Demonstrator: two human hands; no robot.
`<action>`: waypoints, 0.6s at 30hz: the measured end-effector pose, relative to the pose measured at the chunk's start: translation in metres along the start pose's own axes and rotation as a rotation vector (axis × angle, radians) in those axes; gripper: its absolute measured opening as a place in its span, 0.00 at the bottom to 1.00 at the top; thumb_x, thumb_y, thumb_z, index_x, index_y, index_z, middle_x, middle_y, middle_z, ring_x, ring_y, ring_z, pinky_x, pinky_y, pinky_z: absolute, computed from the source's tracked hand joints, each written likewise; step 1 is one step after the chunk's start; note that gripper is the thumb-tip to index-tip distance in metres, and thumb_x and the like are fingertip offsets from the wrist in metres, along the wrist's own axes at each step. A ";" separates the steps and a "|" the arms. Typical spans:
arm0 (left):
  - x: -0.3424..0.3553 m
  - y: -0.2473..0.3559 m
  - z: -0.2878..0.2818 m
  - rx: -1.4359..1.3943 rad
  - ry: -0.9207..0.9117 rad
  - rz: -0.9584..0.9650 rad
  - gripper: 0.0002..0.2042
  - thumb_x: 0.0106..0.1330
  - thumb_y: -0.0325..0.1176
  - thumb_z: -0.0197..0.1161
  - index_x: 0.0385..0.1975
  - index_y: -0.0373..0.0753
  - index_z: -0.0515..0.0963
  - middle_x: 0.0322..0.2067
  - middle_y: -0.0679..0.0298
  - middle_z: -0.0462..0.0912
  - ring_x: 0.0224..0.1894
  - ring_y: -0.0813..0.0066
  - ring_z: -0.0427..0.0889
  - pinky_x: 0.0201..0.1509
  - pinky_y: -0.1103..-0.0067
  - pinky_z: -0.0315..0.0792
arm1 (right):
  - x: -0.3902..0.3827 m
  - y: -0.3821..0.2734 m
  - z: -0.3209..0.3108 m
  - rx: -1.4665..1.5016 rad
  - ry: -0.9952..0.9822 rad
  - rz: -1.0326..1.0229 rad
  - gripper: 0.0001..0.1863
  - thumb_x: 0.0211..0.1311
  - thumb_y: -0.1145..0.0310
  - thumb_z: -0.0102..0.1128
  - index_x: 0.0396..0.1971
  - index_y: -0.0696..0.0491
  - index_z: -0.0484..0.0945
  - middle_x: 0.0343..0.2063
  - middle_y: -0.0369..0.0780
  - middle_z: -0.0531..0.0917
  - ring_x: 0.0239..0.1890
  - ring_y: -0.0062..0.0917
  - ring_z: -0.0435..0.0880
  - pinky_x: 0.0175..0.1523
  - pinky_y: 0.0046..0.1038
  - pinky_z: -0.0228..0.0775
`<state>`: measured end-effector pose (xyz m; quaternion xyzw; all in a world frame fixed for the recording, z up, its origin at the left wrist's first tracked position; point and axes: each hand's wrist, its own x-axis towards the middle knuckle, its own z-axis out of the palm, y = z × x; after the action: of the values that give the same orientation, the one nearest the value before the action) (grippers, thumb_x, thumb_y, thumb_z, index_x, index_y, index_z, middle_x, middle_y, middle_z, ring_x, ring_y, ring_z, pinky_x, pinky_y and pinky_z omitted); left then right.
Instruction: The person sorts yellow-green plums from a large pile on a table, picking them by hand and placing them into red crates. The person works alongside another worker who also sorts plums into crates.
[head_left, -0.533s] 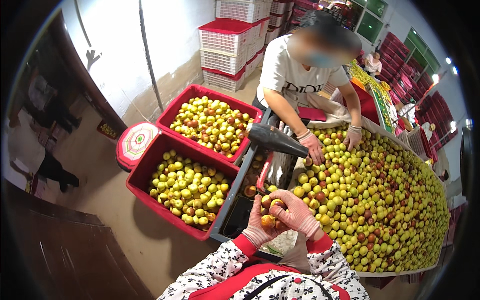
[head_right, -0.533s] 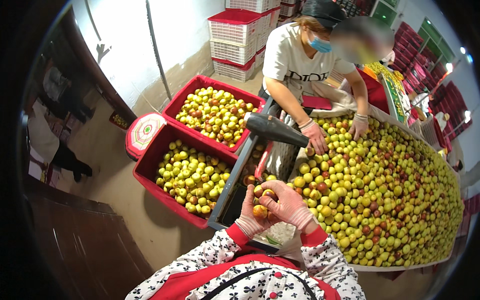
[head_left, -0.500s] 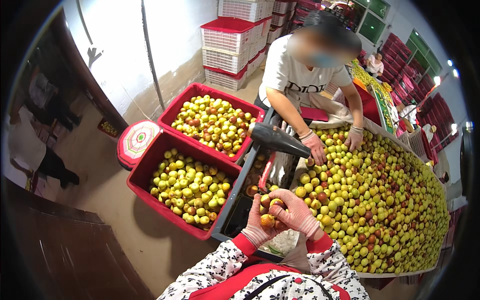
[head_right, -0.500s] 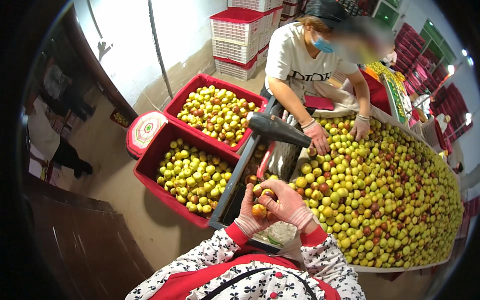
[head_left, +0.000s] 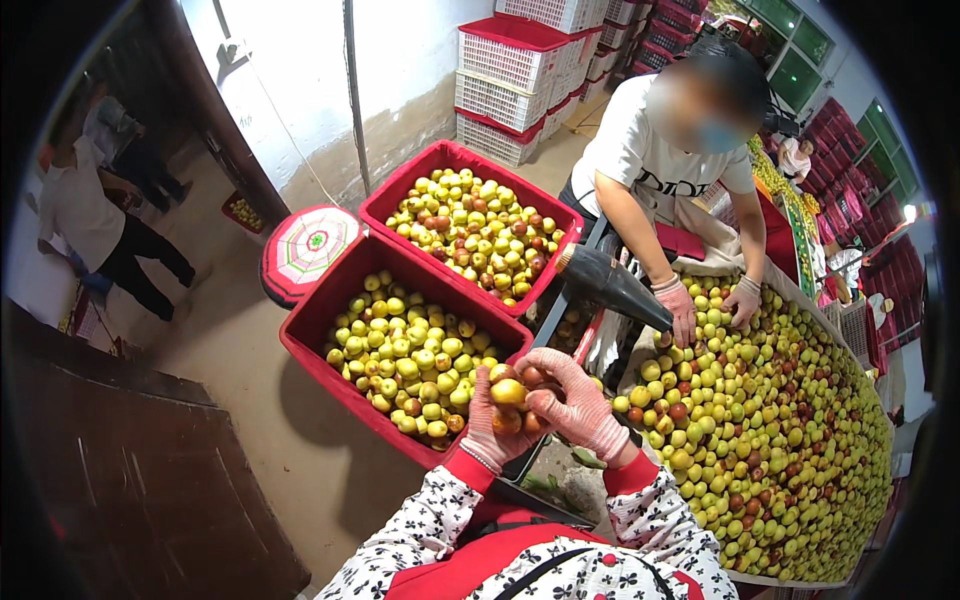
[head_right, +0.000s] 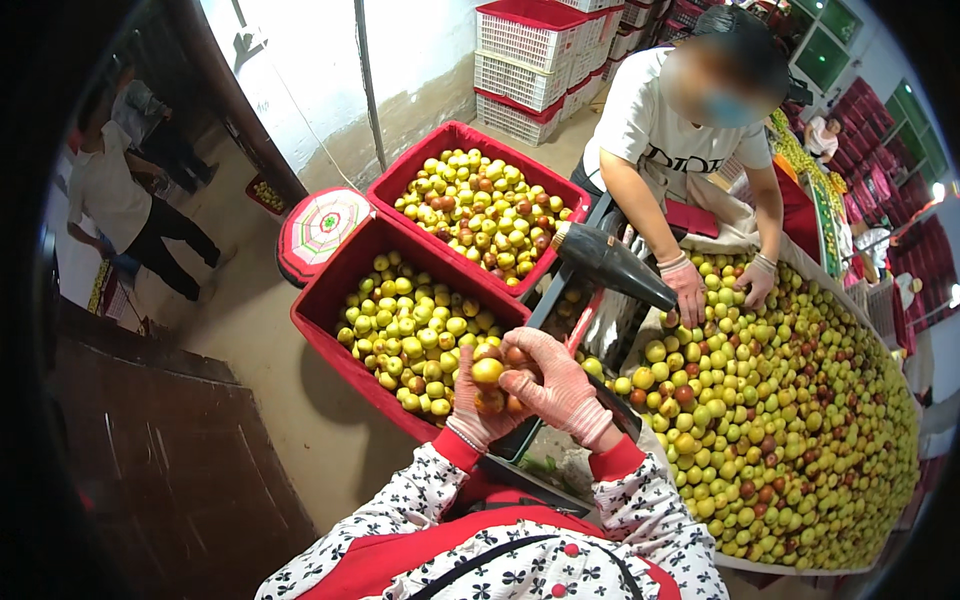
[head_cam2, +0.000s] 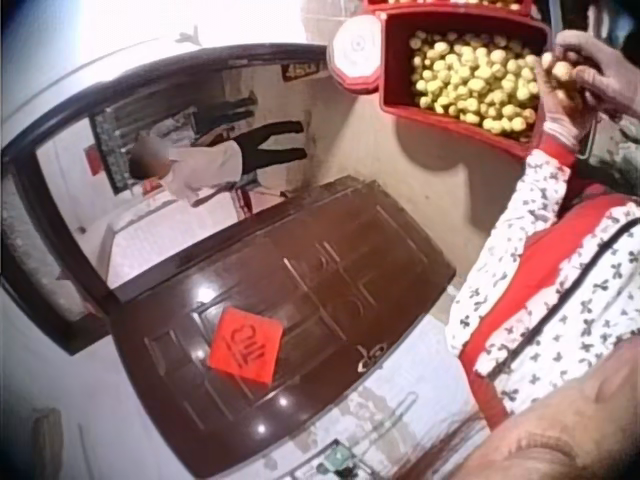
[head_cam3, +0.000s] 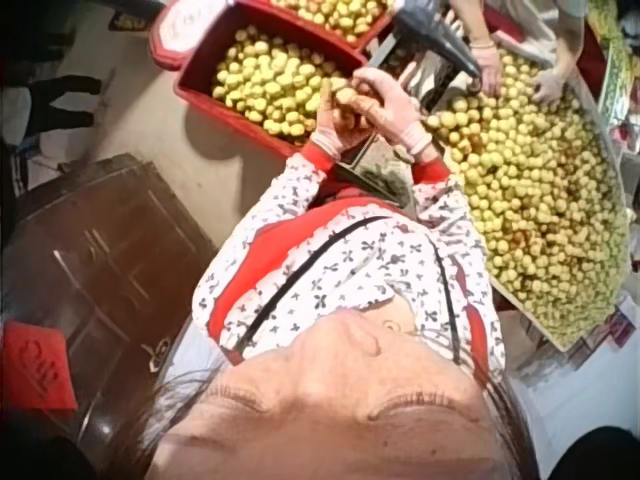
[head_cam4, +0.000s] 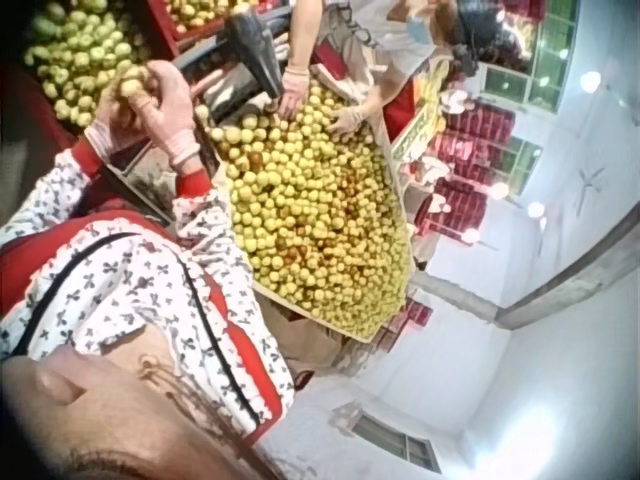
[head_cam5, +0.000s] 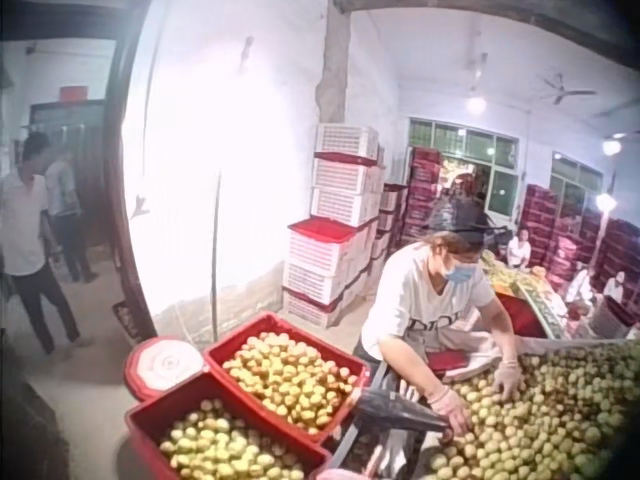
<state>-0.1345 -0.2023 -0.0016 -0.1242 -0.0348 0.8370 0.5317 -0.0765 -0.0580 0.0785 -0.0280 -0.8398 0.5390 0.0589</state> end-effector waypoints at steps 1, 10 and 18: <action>0.000 0.005 0.003 0.035 -0.018 0.051 0.33 0.66 0.70 0.46 0.54 0.47 0.75 0.52 0.59 0.80 0.54 0.54 0.80 0.56 0.52 0.76 | 0.000 -0.003 0.001 0.076 0.011 0.042 0.34 0.63 0.48 0.66 0.60 0.57 0.69 0.51 0.41 0.79 0.54 0.26 0.79 0.60 0.30 0.71; 0.049 0.095 -0.013 0.145 0.042 0.231 0.31 0.66 0.69 0.49 0.50 0.48 0.78 0.56 0.55 0.76 0.59 0.44 0.75 0.63 0.40 0.67 | -0.052 0.037 -0.023 0.204 0.152 0.215 0.31 0.65 0.50 0.64 0.60 0.55 0.71 0.50 0.41 0.78 0.55 0.24 0.77 0.61 0.27 0.68; 0.201 0.192 0.010 0.390 0.401 0.420 0.31 0.69 0.65 0.49 0.65 0.54 0.63 0.64 0.62 0.67 0.64 0.47 0.66 0.65 0.36 0.53 | -0.113 0.060 -0.033 0.279 0.356 0.407 0.29 0.66 0.52 0.64 0.58 0.58 0.73 0.49 0.37 0.79 0.51 0.21 0.77 0.58 0.25 0.69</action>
<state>-0.3877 -0.1035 -0.0625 -0.1864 0.2571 0.8780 0.3581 0.0390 -0.0154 0.0299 -0.2812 -0.7111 0.6367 0.0992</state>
